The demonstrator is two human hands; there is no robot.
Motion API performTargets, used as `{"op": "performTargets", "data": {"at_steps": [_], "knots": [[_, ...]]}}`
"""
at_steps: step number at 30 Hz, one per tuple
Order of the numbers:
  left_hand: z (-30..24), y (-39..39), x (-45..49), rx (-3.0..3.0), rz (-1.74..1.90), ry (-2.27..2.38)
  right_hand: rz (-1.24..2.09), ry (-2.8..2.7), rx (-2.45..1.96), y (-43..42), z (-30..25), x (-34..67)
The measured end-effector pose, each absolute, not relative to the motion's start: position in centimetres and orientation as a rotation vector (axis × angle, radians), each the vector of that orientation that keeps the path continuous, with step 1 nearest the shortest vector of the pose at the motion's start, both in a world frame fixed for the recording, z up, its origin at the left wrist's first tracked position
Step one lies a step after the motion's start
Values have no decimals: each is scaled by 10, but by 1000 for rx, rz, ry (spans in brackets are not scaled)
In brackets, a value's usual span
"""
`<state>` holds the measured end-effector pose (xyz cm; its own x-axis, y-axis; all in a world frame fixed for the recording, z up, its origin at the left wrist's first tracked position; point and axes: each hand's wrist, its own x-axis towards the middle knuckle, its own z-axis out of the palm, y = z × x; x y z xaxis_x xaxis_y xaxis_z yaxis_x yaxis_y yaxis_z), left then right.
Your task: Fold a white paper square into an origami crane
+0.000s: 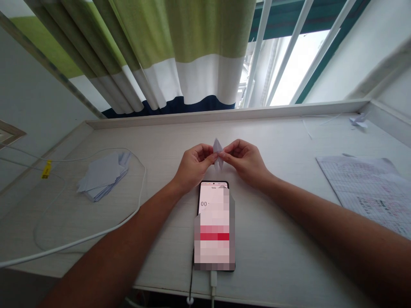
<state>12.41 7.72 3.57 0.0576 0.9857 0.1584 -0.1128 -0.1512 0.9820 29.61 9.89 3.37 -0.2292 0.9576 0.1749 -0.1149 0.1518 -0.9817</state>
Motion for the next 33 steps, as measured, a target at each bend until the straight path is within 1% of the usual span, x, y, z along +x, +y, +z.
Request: {"op": "performTargets", "data": {"at_steps": [5,9,15,22,33], "knots": [[35,78,123,1257,1339,989,1345,-1381,-863,101,35,298],[36,78,122,1193,1394,1032,1377,-1496,-838,99,39,299],[40,77,119,1164,1378,1126,1281,-1526,-917,95,42,300],[37,77,122,1216,1427,1091,1264,-1530,-974,97,40,298],[34,81,120,1118,1439,1033,1203,-1545,-905,92,45,300]]}}
